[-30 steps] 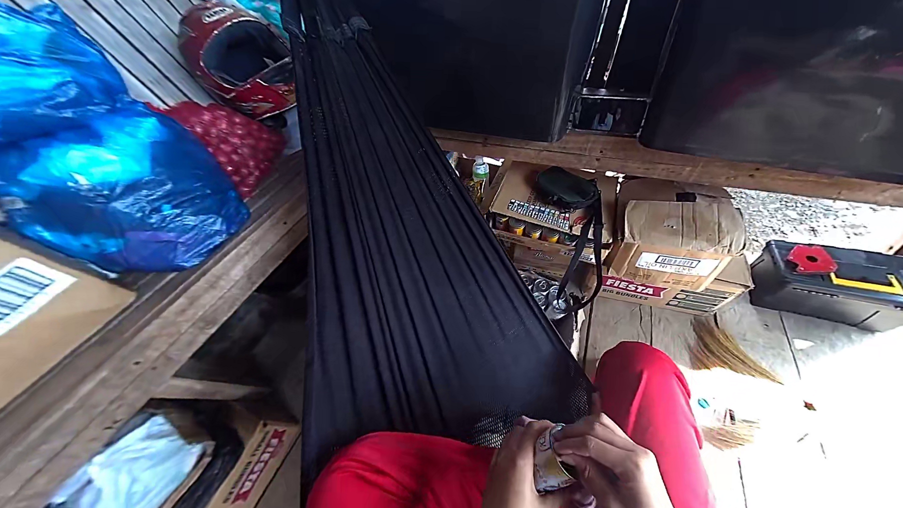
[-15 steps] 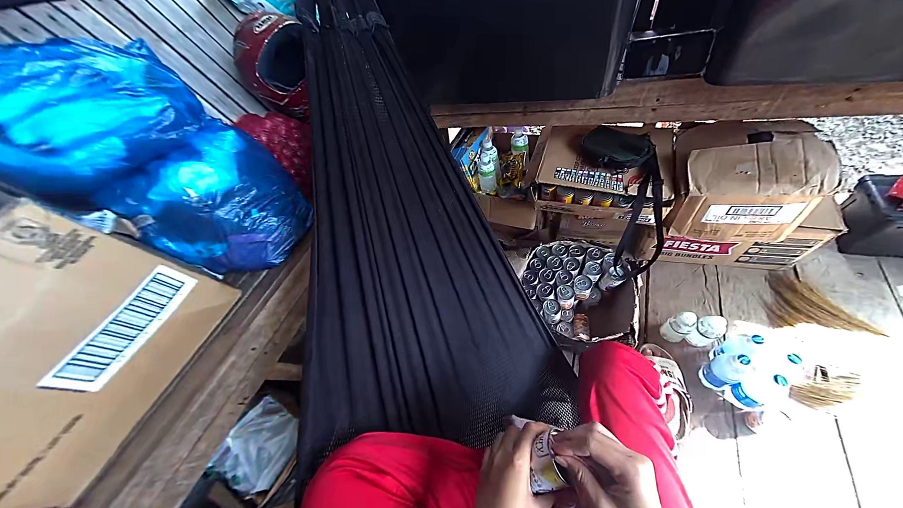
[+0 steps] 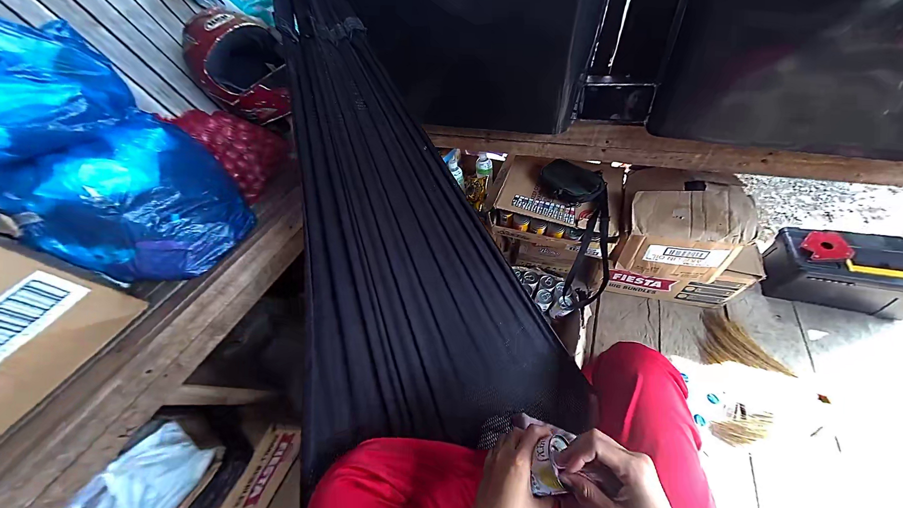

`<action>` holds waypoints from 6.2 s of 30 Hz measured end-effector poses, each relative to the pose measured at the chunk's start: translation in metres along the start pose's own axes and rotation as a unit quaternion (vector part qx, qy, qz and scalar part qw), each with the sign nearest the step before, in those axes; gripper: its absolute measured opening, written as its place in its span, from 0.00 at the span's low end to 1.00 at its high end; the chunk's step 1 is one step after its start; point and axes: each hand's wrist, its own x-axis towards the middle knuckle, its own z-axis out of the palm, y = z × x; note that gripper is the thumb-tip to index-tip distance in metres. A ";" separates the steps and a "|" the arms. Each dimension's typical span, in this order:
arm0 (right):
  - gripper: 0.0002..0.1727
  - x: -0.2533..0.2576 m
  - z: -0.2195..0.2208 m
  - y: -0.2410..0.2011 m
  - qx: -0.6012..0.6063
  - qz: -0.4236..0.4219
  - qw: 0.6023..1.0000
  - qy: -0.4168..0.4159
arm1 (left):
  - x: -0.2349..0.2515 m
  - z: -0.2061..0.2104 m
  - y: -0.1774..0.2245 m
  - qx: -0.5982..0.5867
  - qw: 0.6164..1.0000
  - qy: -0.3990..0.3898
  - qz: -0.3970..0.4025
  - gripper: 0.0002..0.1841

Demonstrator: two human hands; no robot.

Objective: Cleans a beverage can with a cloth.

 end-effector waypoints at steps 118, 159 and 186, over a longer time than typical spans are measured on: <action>0.07 0.010 0.081 -0.026 -0.141 -0.171 0.970 0.098 | -0.028 -0.040 -0.033 0.041 0.962 0.256 0.085 0.21; 0.06 0.011 -0.008 -0.020 -0.158 -0.192 0.967 0.059 | 0.020 -0.002 0.019 0.005 0.955 0.267 0.126 0.16; 0.02 0.008 0.076 -0.042 -0.092 -0.094 0.982 0.138 | -0.024 -0.029 -0.019 -0.014 0.978 0.196 0.072 0.23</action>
